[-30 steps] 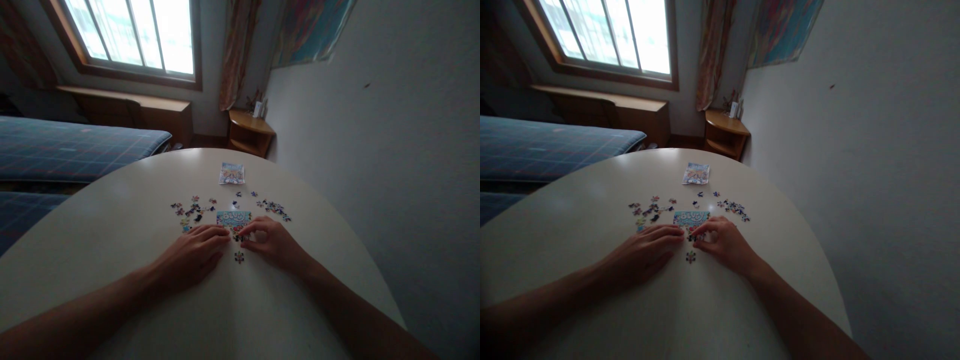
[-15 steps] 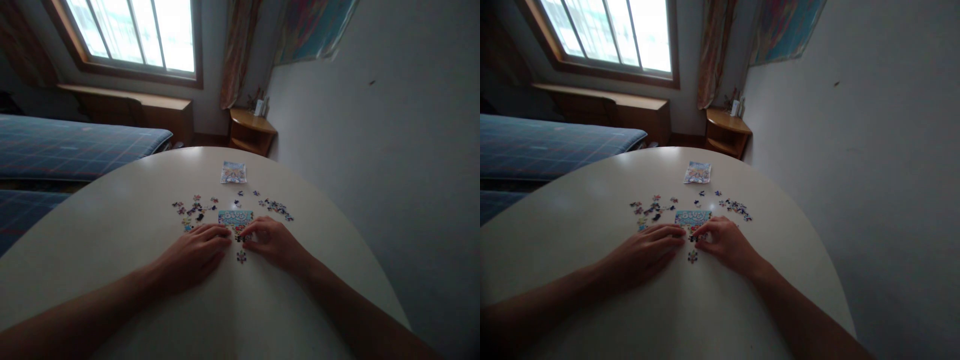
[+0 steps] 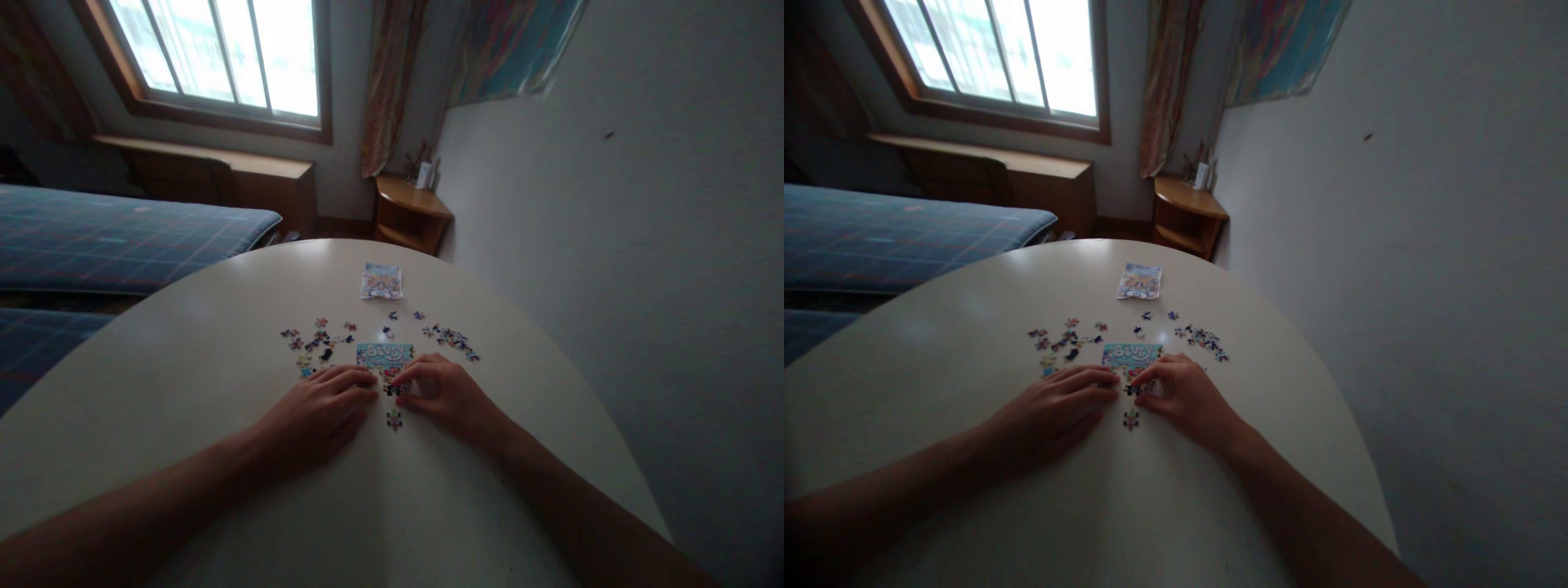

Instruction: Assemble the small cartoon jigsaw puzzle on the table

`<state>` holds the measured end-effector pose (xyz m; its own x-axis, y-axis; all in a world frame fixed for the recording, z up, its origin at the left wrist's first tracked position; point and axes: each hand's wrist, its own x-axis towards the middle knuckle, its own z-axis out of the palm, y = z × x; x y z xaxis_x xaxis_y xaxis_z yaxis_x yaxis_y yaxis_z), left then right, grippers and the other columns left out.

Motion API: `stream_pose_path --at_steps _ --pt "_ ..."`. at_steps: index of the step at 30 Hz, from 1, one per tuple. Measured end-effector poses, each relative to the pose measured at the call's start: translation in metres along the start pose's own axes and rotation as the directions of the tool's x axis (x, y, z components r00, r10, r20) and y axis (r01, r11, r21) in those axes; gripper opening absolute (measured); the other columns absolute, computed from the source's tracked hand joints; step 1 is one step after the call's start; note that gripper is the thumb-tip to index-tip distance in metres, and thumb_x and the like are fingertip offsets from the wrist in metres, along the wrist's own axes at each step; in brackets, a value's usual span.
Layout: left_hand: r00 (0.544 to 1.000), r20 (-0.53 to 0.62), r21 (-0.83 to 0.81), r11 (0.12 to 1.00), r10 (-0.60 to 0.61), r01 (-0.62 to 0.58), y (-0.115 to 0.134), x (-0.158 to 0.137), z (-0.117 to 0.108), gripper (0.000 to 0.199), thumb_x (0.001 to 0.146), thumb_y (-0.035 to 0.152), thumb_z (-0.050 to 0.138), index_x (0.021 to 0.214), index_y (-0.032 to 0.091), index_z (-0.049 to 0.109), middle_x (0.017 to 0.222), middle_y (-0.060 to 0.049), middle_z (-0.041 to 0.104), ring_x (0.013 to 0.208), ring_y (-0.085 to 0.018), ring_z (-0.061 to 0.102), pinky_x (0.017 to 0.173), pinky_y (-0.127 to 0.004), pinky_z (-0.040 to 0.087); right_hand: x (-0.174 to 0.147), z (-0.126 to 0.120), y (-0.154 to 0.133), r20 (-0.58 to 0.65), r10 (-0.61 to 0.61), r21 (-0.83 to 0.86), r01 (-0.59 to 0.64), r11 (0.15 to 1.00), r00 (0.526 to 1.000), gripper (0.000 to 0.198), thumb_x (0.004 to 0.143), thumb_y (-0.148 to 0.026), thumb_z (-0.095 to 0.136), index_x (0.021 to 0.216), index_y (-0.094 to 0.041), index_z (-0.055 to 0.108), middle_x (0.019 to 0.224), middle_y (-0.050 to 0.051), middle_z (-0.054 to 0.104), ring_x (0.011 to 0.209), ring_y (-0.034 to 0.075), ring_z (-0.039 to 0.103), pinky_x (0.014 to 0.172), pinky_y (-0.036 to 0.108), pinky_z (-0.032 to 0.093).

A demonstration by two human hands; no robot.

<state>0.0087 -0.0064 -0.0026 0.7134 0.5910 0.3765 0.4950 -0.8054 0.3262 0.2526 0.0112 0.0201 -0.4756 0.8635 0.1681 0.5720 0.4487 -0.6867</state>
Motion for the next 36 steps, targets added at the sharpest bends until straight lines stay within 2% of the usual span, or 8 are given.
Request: stream_pose_path --at_steps 36 --pt "1.000 -0.012 -0.009 1.000 0.003 -0.003 -0.0008 0.0001 0.0003 0.024 0.094 0.016 0.049 0.116 0.019 0.058 0.125 -0.009 0.061 0.118 -0.023 0.056 0.100 -0.045 0.050 0.0004 -0.0001 -0.0004 0.008 -0.016 -0.009 0.017 1.000 1.000 0.018 0.076 -0.023 0.078 0.094 -0.027 0.075 0.096 0.003 0.073 0.093 0.020 0.063 0.089 0.038 0.046"
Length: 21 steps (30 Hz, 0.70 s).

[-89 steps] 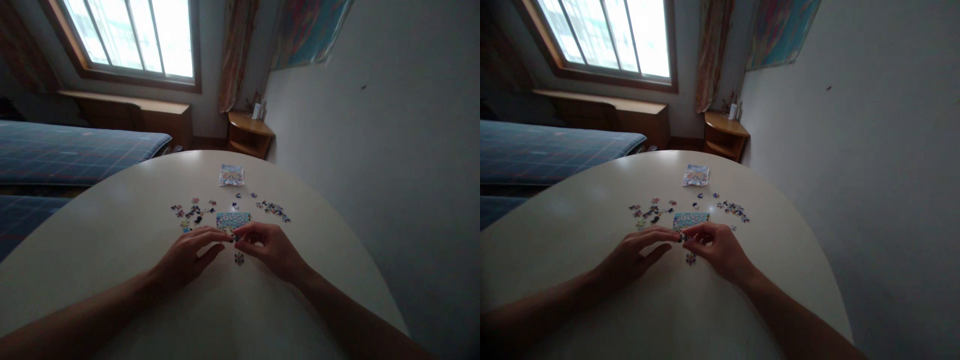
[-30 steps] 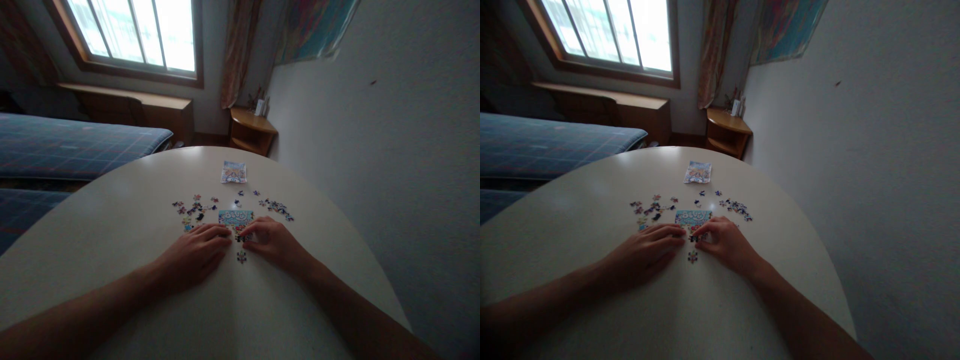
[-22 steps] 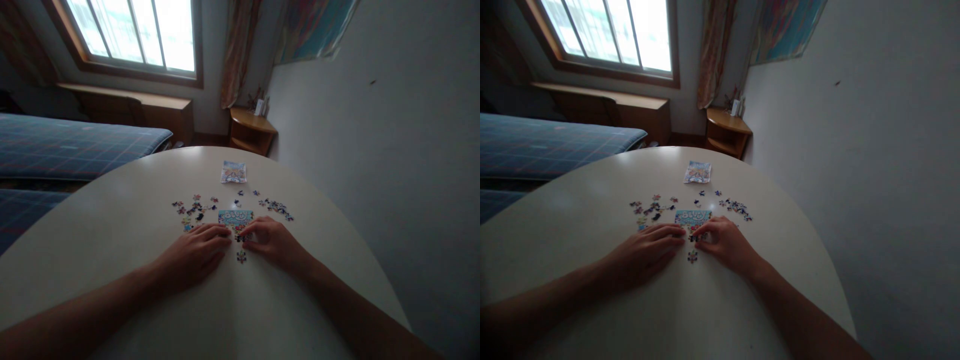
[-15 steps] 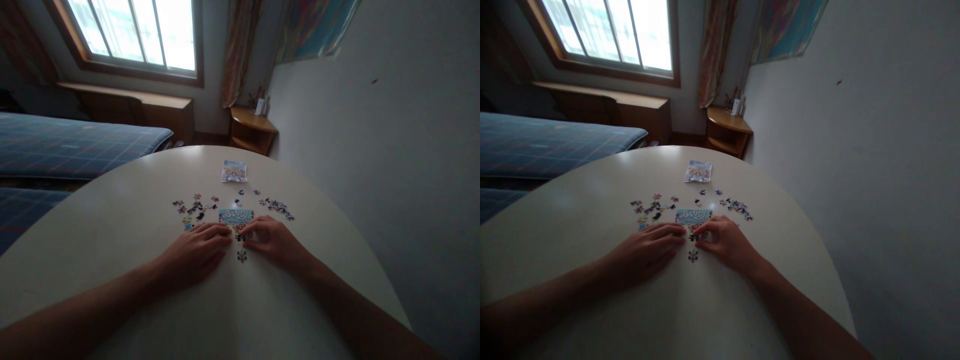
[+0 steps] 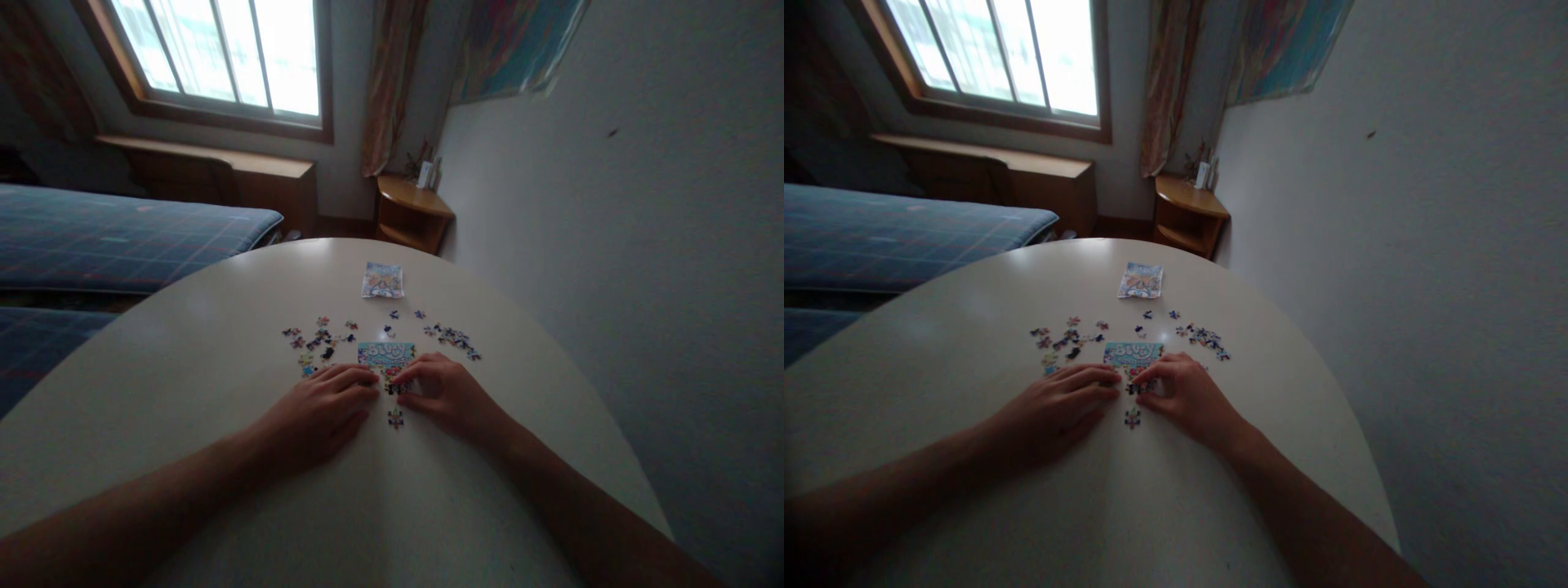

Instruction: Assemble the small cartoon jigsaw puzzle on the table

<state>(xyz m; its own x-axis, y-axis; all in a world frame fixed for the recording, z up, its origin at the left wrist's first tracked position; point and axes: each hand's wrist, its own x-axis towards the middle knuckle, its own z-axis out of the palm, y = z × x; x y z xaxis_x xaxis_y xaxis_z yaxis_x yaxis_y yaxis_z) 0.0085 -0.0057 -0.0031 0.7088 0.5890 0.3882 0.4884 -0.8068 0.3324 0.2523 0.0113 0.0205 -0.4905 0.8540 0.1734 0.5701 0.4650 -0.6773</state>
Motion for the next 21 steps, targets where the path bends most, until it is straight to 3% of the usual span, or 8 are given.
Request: stream_pose_path --at_steps 4,12,16,21 --pt "1.000 0.005 -0.008 1.000 -0.010 0.010 0.002 0.001 -0.002 0.025 0.093 0.015 0.049 0.116 0.020 0.058 0.126 -0.009 0.061 0.119 -0.023 0.055 0.102 -0.044 0.050 -0.001 0.001 -0.004 -0.046 0.013 0.017 -0.012 1.000 0.999 0.019 0.079 -0.023 0.076 0.097 -0.027 0.074 0.095 0.002 0.073 0.093 0.020 0.064 0.088 0.037 0.047" --pt "0.998 -0.062 -0.050 0.999 0.004 -0.007 0.006 0.002 -0.006 0.033 0.091 0.012 0.050 0.124 0.019 0.053 0.124 -0.008 0.063 0.116 -0.020 0.058 0.099 -0.040 0.052 -0.005 0.001 -0.010 -0.068 -0.074 0.088 0.080 0.993 0.995 0.027 0.090 -0.021 0.060 0.115 -0.026 0.067 0.096 0.003 0.071 0.087 0.016 0.065 0.082 0.033 0.050" --pt "0.994 -0.043 -0.068 0.993 0.096 -0.099 0.006 0.003 -0.005 0.037 0.092 0.009 0.048 0.128 0.019 0.052 0.125 -0.009 0.063 0.118 -0.020 0.056 0.099 -0.040 0.052 -0.005 0.003 -0.013 -0.091 0.002 0.117 0.009 0.993 0.996 0.014 0.087 -0.025 0.064 0.101 -0.021 0.064 0.089 0.002 0.071 0.081 0.015 0.066 0.077 0.030 0.051" --pt "0.988 -0.014 -0.096 0.984 0.153 -0.153 0.006 0.002 -0.003 0.046 0.092 0.006 0.046 0.135 0.021 0.049 0.128 -0.010 0.062 0.124 -0.022 0.053 0.102 -0.041 0.050 -0.004 0.005 -0.017 -0.077 -0.004 0.197 0.019 0.980 0.997 0.008 0.089 -0.025 0.060 0.088 -0.020 0.066 0.087 0.003 0.072 0.082 0.015 0.067 0.077 0.030 0.052"
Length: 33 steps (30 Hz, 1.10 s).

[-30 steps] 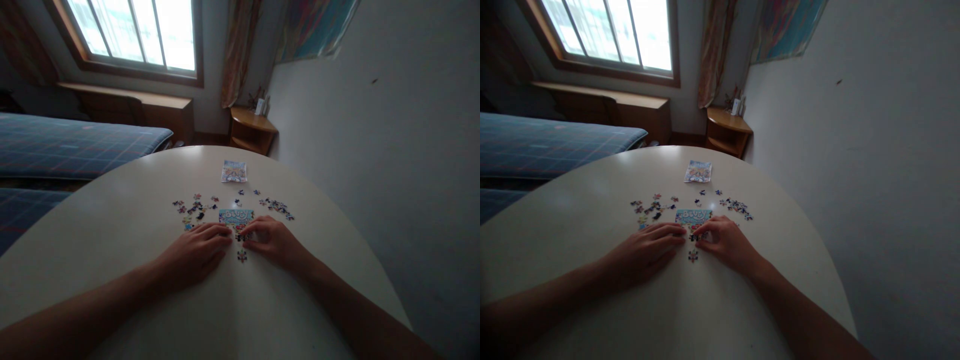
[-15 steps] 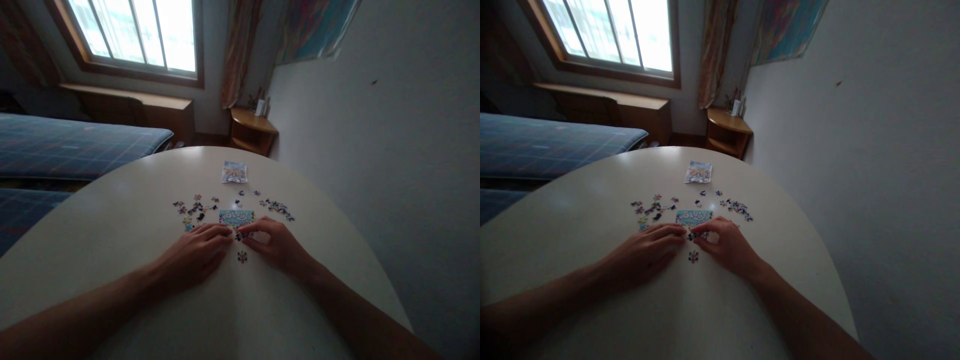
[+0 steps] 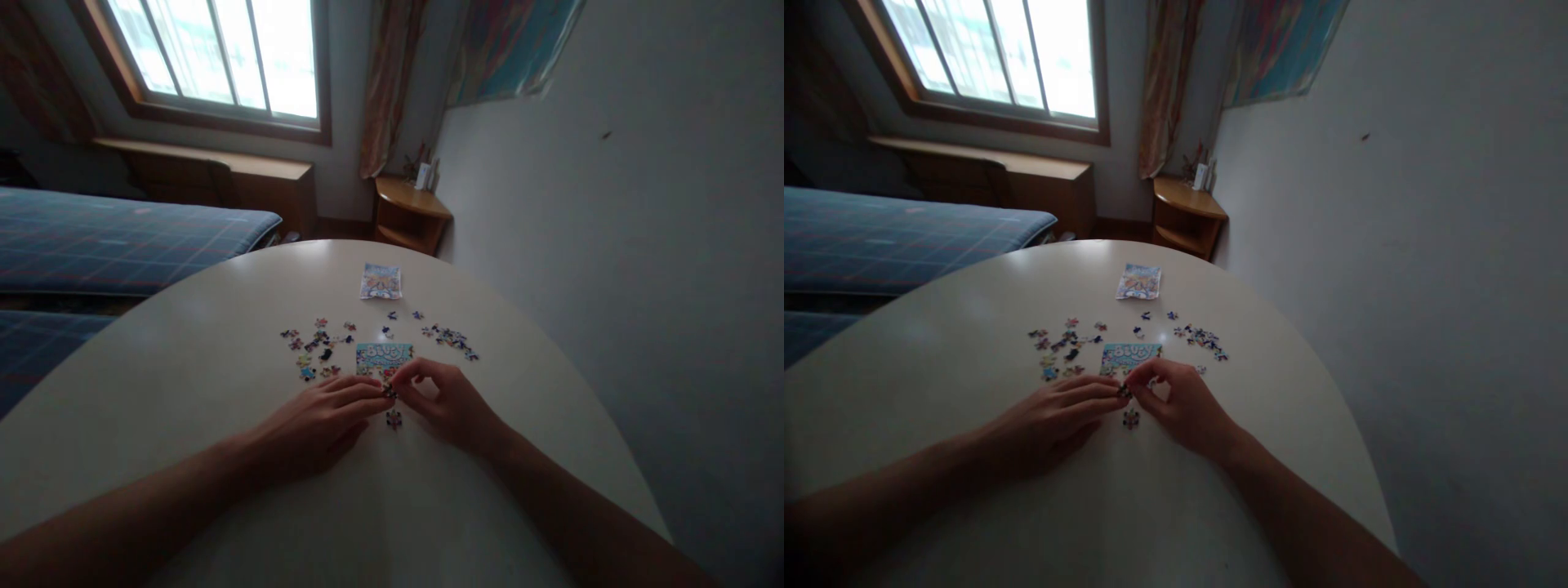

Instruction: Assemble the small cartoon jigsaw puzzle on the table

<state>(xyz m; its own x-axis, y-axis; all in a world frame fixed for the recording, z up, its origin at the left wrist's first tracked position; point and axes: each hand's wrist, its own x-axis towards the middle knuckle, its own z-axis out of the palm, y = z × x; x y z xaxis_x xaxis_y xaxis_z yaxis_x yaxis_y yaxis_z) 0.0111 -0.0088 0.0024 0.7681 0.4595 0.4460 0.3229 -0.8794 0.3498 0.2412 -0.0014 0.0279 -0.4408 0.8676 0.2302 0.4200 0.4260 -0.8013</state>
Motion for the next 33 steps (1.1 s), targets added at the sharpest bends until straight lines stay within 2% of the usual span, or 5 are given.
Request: stream_pose_path --at_steps 12,22,25,29,33 --pt "0.999 0.032 -0.010 1.000 -0.009 0.010 0.000 -0.002 0.000 0.052 0.094 0.007 0.043 0.143 0.022 0.043 0.136 -0.009 0.059 0.129 -0.021 0.051 0.108 -0.040 0.046 0.000 -0.003 0.001 0.031 -0.089 0.060 0.087 0.994 0.996 0.016 0.092 -0.027 0.060 0.101 -0.022 0.072 0.096 0.006 0.073 0.090 0.017 0.067 0.081 0.032 0.053" --pt "0.994 0.101 0.006 0.999 -0.034 0.034 -0.002 -0.004 0.001 0.053 0.092 0.010 0.046 0.144 0.022 0.039 0.139 -0.009 0.056 0.129 -0.022 0.051 0.108 -0.042 0.044 0.001 -0.003 0.001 0.042 -0.083 0.072 0.080 0.994 0.996 0.018 0.093 -0.024 0.059 0.104 -0.024 0.073 0.098 0.005 0.071 0.092 0.016 0.066 0.081 0.030 0.052" --pt "0.997 0.080 -0.007 1.000 -0.013 0.013 -0.001 -0.002 0.000 0.047 0.093 0.010 0.046 0.138 0.021 0.045 0.131 -0.010 0.060 0.122 -0.021 0.055 0.103 -0.039 0.048 0.001 -0.003 0.003 0.020 -0.062 0.025 0.062 0.998 0.998 0.016 0.093 -0.023 0.059 0.102 -0.023 0.072 0.096 0.005 0.071 0.090 0.016 0.066 0.080 0.031 0.052" --pt "0.999 0.045 0.006 1.000 -0.024 0.024 0.001 0.000 -0.001 0.034 0.093 0.010 0.048 0.126 0.019 0.053 0.112 -0.008 0.066 0.106 -0.020 0.059 0.092 -0.037 0.052 0.001 -0.002 0.008 -0.017 -0.034 -0.117 0.032 0.993 0.999 0.013 0.091 -0.023 0.062 0.098 -0.024 0.072 0.095 0.004 0.072 0.092 0.018 0.065 0.085 0.034 0.050" --pt "0.997 0.011 0.034 0.996 -0.083 0.082 0.001 0.002 -0.002 0.032 0.091 0.008 0.049 0.121 0.018 0.055 0.116 -0.008 0.063 0.109 -0.021 0.055 0.094 -0.040 0.052 0.001 -0.001 0.011 -0.023 -0.021 -0.193 0.016 0.981 1.000 0.012 0.089 -0.022 0.064 0.098 -0.025 0.072 0.094 0.003 0.073 0.096 0.020 0.062 0.087 0.036 0.049"
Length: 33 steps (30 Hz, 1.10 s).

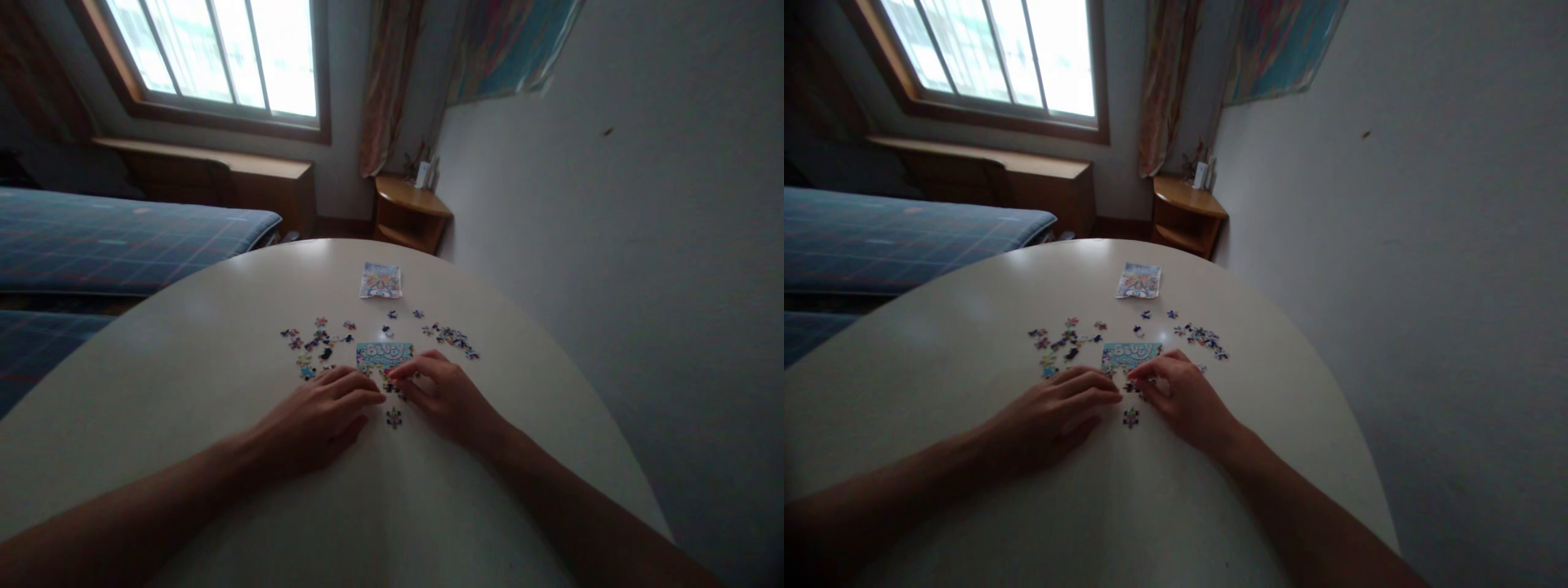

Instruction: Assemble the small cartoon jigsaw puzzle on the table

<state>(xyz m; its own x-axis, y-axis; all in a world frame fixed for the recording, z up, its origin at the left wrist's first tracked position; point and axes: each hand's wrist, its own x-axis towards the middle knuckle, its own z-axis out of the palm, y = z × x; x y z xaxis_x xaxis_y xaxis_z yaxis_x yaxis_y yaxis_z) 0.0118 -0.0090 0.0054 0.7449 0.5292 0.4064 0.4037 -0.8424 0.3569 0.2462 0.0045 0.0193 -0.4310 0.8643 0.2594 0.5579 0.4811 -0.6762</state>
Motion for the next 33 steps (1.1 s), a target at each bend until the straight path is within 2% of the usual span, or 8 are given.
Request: stream_pose_path --at_steps 5,13,20,33 --pt "1.000 -0.005 0.030 1.000 -0.003 0.003 -0.0007 -0.0006 0.0010 0.038 0.089 0.008 0.051 0.126 0.019 0.052 0.128 -0.010 0.059 0.121 -0.023 0.050 0.101 -0.043 0.049 0.0014 0.0007 0.0026 0.004 0.013 -0.028 -0.013 1.000 1.000 0.013 0.090 -0.021 0.063 0.098 -0.025 0.073 0.093 0.004 0.072 0.098 0.019 0.061 0.088 0.035 0.048" --pt "0.994 0.101 0.124 0.992 -0.045 0.032 -0.0041 -0.0055 0.0036 0.045 0.094 0.016 0.047 0.139 0.019 0.044 0.148 -0.007 0.046 0.139 -0.027 0.035 0.112 -0.049 0.041 0.0008 -0.0039 0.0056 -0.012 0.013 -0.079 -0.014 0.997 1.000 0.018 0.090 -0.016 0.059 0.101 -0.023 0.071 0.096 0.004 0.072 0.100 0.019 0.060 0.090 0.035 0.048" --pt "0.991 0.127 0.110 0.994 -0.044 0.030 -0.0025 -0.0042 0.0017 0.043 0.094 0.015 0.047 0.137 0.018 0.047 0.144 -0.007 0.050 0.137 -0.026 0.037 0.112 -0.049 0.040 0.0008 -0.0055 0.0026 0.018 0.013 -0.089 -0.012 0.996 1.000 0.024 0.086 -0.009 0.061 0.103 -0.023 0.070 0.098 0.003 0.073 0.100 0.019 0.061 0.091 0.036 0.048" --pt "0.993 0.117 0.099 0.995 0.003 -0.015 -0.0003 -0.0023 -0.0003 0.041 0.093 0.012 0.046 0.133 0.017 0.050 0.137 -0.009 0.055 0.134 -0.026 0.040 0.111 -0.047 0.041 0.0025 -0.0071 0.0029 0.031 -0.057 -0.112 0.060 0.992 0.998 0.017 0.083 -0.009 0.065 0.093 -0.022 0.072 0.092 0.002 0.074 0.093 0.018 0.062 0.090 0.035 0.045"
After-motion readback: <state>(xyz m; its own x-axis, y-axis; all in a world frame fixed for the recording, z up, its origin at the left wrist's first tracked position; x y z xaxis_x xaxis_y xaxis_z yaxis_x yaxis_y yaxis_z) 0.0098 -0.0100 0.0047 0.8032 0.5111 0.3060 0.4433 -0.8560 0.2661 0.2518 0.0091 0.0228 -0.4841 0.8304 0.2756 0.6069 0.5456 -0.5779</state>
